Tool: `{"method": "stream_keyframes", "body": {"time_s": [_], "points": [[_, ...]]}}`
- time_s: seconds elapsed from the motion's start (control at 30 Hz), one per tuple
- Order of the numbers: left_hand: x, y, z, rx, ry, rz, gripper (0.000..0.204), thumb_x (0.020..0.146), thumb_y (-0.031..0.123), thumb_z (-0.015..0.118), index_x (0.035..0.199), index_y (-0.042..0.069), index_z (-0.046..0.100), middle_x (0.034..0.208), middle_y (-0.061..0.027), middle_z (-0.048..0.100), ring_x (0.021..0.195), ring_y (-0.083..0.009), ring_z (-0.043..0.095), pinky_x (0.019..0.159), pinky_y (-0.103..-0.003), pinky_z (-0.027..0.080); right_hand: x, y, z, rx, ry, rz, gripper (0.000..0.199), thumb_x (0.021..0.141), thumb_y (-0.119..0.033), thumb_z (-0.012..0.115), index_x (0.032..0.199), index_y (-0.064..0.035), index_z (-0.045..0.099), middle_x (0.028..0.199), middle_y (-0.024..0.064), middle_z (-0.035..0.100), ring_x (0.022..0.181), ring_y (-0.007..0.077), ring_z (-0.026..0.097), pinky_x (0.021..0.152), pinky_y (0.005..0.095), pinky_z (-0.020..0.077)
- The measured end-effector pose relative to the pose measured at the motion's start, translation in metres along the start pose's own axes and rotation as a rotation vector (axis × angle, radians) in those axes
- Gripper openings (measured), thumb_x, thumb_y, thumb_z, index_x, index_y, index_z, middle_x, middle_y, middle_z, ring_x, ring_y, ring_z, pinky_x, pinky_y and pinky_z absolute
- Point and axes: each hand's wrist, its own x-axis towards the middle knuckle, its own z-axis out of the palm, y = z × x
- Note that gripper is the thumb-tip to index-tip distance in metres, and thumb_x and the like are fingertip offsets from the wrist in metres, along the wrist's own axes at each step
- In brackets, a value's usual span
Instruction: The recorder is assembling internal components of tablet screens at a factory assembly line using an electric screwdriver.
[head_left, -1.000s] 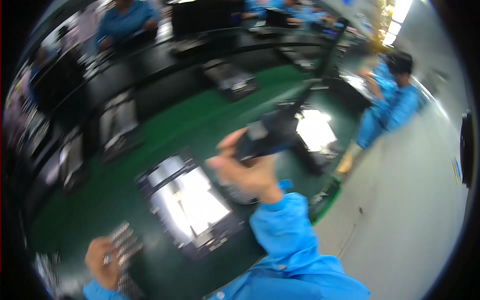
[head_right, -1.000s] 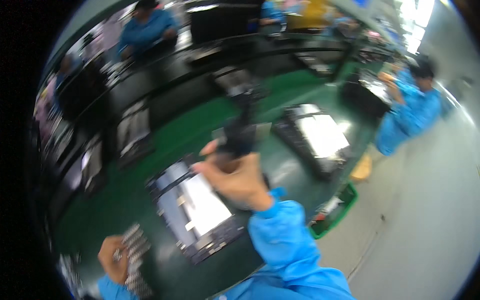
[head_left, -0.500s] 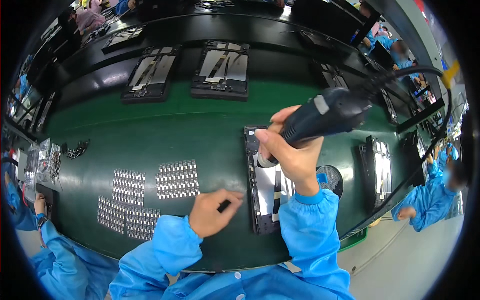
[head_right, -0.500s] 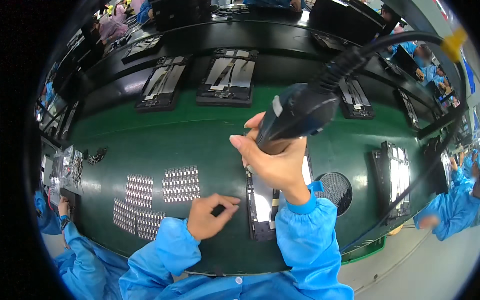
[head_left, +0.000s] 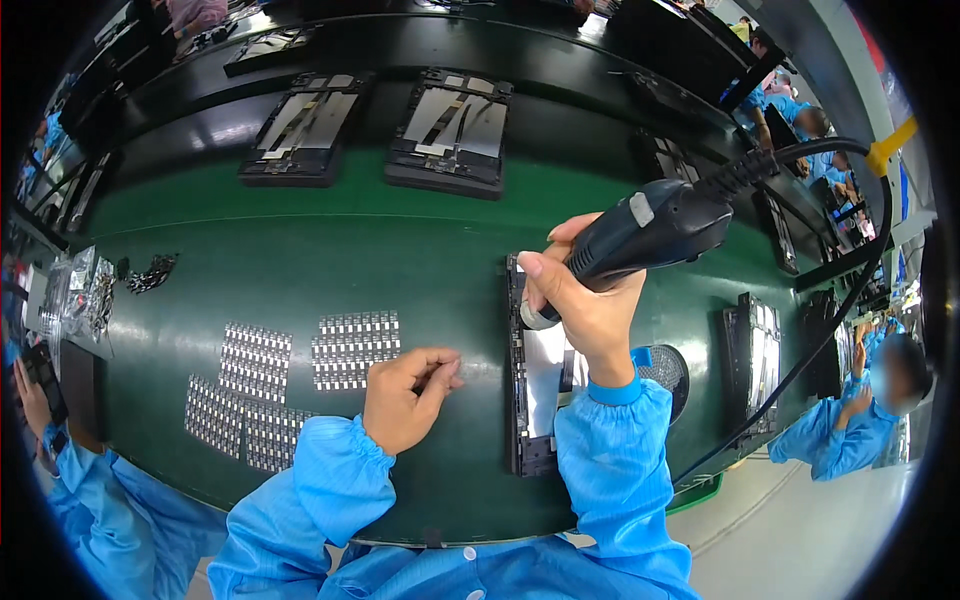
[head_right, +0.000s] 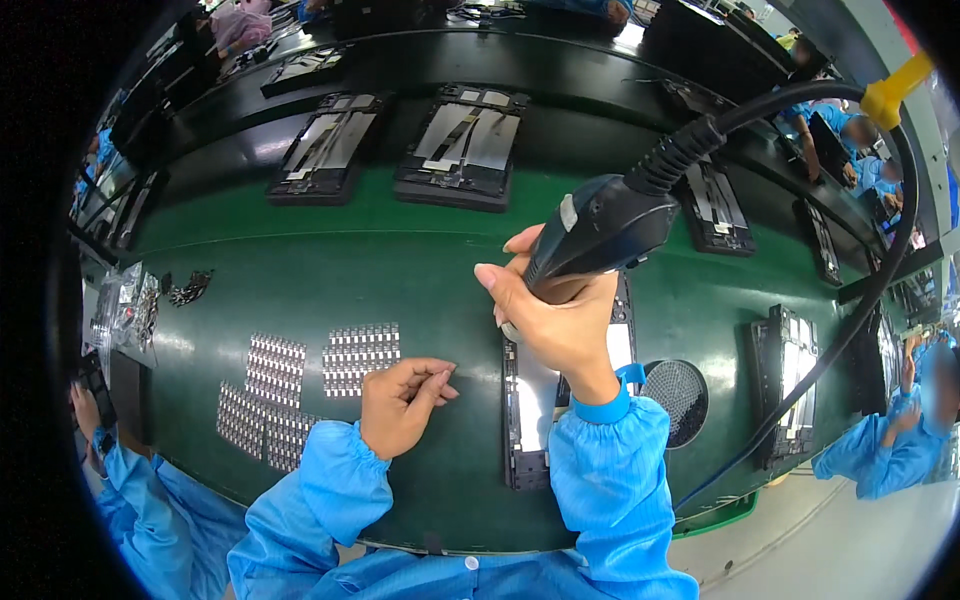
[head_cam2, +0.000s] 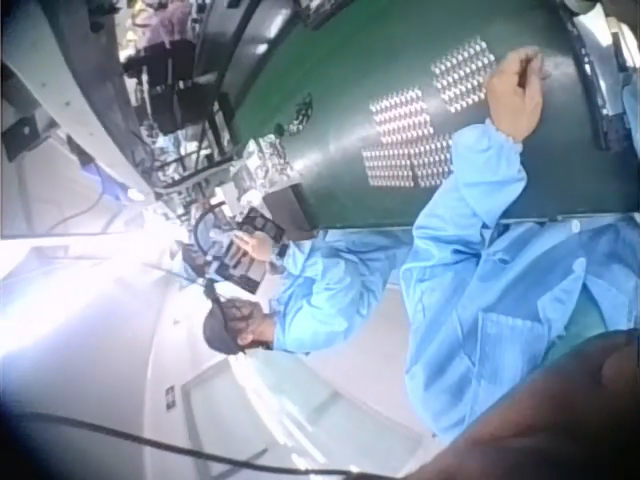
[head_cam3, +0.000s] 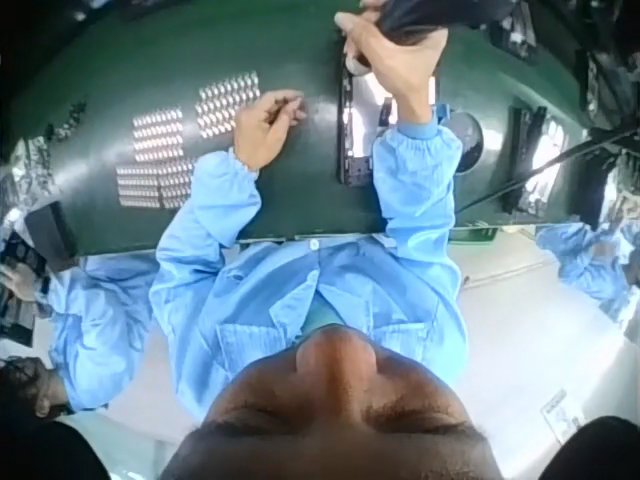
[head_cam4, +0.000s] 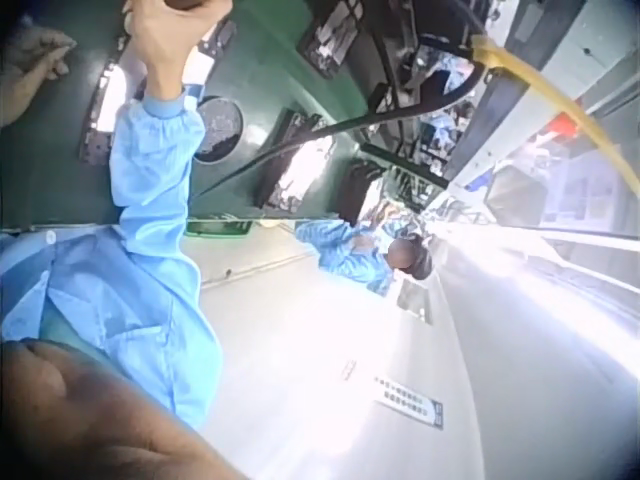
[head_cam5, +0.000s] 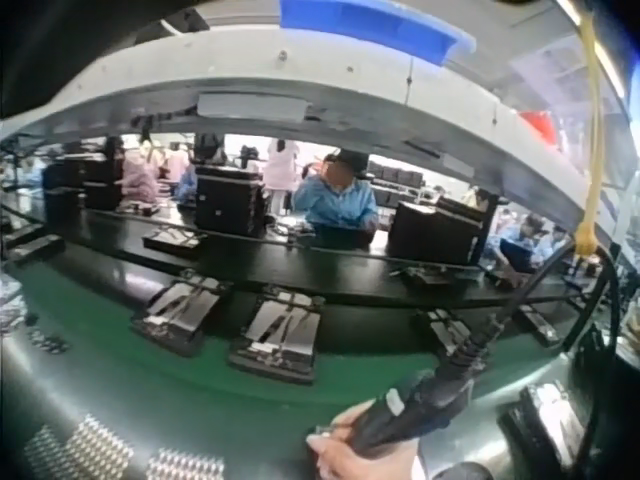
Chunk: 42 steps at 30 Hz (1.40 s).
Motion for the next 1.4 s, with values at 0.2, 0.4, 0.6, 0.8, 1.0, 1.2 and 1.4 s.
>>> {"method": "stream_keyframes", "body": {"time_s": [0.2, 0.4, 0.6, 0.8, 1.0, 1.2, 1.4], "points": [[-0.002, 0.004, 0.004, -0.077, 0.072, -0.071, 0.009, 0.086, -0.001, 0.056, 0.093, -0.004, 0.062, 0.077, -0.0129, 0.067, 0.072, -0.0182, 0.069, 0.062, -0.027, 0.055, -0.001, 0.0, -0.001, -0.013, -0.002, 0.011, 0.027, 0.074, 0.008, 0.069, 0.093, 0.0008, 0.051, 0.061, 0.0068, 0.058, 0.048, 0.0125, 0.056, 0.047, 0.025, 0.0461], [-0.007, 0.006, 0.002, 0.049, 0.023, 0.138, 0.019, 0.083, -0.009, 0.05, 0.094, -0.002, 0.063, 0.095, -0.0158, 0.066, 0.079, -0.0197, 0.068, 0.066, -0.028, 0.055, -0.006, -0.004, 0.005, 0.03, 0.001, 0.059, 0.028, 0.072, 0.008, 0.07, 0.091, -0.0002, 0.051, 0.063, 0.0062, 0.057, 0.049, 0.012, 0.056, 0.045, 0.0247, 0.0459], [-0.028, 0.034, 0.019, 0.322, -0.223, 0.374, 0.025, 0.074, -0.006, 0.057, 0.097, -0.001, 0.064, 0.101, -0.0148, 0.064, 0.088, -0.0271, 0.065, 0.074, -0.033, 0.054, -0.009, 0.004, -0.001, -0.019, 0.02, 0.062, 0.027, 0.072, 0.009, 0.07, 0.089, -0.0003, 0.051, 0.063, 0.0056, 0.056, 0.049, 0.0119, 0.056, 0.044, 0.0248, 0.0457], [-0.047, 0.055, 0.065, 0.602, -0.455, 0.74, 0.036, 0.067, 0.018, 0.075, 0.096, -0.001, 0.063, 0.111, -0.0122, 0.061, 0.111, -0.0252, 0.056, 0.095, -0.041, 0.041, -0.003, -0.032, -0.01, -0.033, 0.09, -0.009, 0.026, 0.074, 0.009, 0.066, 0.093, -0.0013, 0.051, 0.061, 0.0055, 0.057, 0.05, 0.0131, 0.057, 0.048, 0.0252, 0.0466], [0.017, 0.018, 0.066, 0.732, -0.38, 0.871, 0.042, 0.075, 0.021, 0.067, 0.108, -0.003, 0.057, 0.114, -0.015, 0.057, 0.112, -0.0277, 0.052, 0.097, -0.045, 0.038, -0.047, -0.044, -0.07, -0.092, 0.131, -0.06, 0.032, 0.072, 0.008, 0.07, 0.095, -0.002, 0.05, 0.067, 0.0012, 0.055, 0.053, 0.0075, 0.051, 0.05, 0.0221, 0.0443], [0.167, 0.008, 0.091, 0.918, -0.247, 0.703, 0.039, 0.075, 0.015, 0.067, 0.107, -0.003, 0.055, 0.114, -0.0177, 0.056, 0.108, -0.0328, 0.053, 0.095, -0.043, 0.04, -0.084, -0.025, -0.074, 0.017, -0.012, 0.192, 0.041, 0.071, 0.012, 0.069, 0.103, -0.0014, 0.048, 0.063, 0.0073, 0.058, 0.051, 0.0134, 0.056, 0.046, 0.0264, 0.0473], [0.206, 0.008, 0.076, 1.345, -0.133, 0.429, 0.053, 0.073, 0.001, 0.06, 0.124, -0.003, 0.046, 0.134, -0.0165, 0.044, 0.128, -0.0281, 0.038, 0.106, -0.042, 0.031, -0.085, -0.02, -0.076, 0.312, -0.008, 0.229, 0.06, 0.072, 0.012, 0.068, 0.122, -0.0031, 0.039, 0.102, 0.0182, 0.06, 0.088, 0.0217, 0.063, 0.071, 0.0305, 0.0542]]}}
